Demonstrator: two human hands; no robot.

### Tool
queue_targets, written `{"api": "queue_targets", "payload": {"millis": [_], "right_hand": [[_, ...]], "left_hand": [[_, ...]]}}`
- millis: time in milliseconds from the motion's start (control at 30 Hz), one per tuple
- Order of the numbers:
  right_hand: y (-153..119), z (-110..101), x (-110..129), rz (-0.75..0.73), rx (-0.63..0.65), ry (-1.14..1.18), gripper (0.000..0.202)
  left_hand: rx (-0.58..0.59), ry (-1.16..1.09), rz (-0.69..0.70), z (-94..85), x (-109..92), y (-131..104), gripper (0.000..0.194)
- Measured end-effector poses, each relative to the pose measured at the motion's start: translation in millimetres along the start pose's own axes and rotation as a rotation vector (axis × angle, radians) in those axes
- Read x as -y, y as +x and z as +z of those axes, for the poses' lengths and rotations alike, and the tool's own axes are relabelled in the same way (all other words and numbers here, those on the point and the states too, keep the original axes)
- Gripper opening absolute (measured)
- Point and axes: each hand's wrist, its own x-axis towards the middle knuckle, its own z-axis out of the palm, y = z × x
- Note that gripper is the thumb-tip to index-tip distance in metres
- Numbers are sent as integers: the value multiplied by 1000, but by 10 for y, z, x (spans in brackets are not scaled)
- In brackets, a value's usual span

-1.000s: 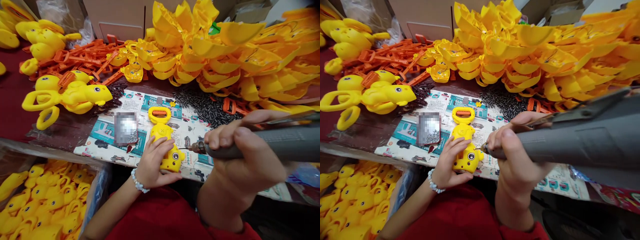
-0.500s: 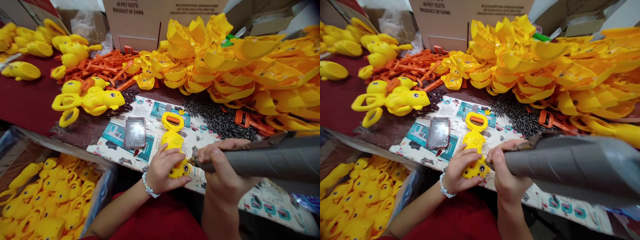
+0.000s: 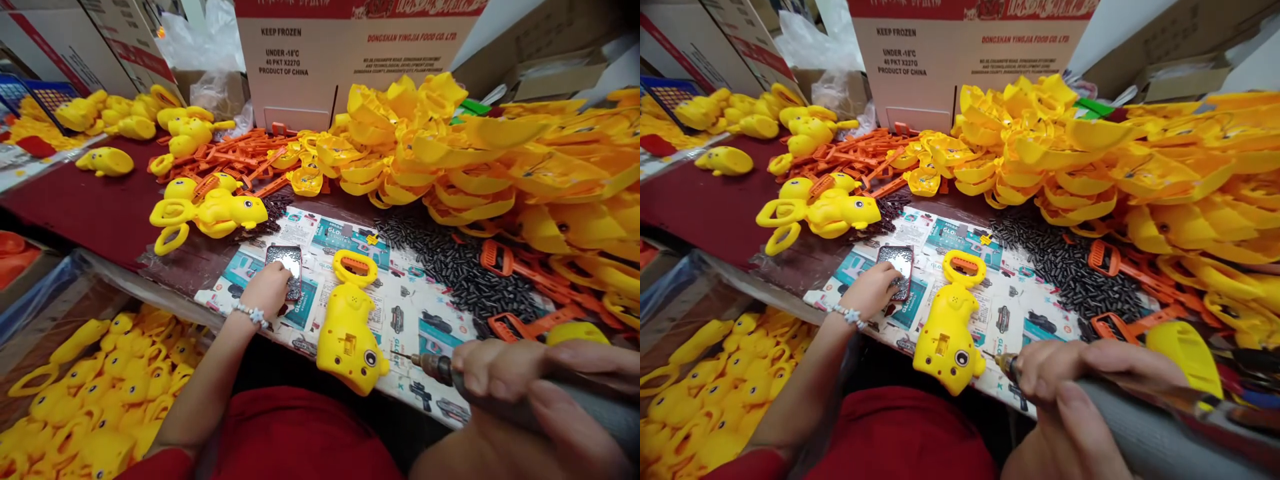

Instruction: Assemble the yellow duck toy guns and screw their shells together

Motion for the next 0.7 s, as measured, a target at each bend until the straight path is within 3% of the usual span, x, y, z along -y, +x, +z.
{"api": "queue_targets", "payload": {"millis": [167, 333, 500, 600, 700], "right_hand": [[37, 19, -67, 20, 8, 29, 22], [105, 97, -47, -30, -24, 41, 22], [3, 244, 16, -6, 94, 151, 20], [-72, 328, 62, 33, 230, 182, 17], [-91, 384, 97, 33, 316, 175, 17]], "left_hand": [[-94, 16, 47, 68, 34, 100, 10], [-234, -77, 104, 84, 98, -13, 17], [-355, -506, 521, 42, -237, -306, 12], [-334, -571, 605, 15, -460, -423, 13], [-362, -570, 628, 5, -533, -447, 17]]}}
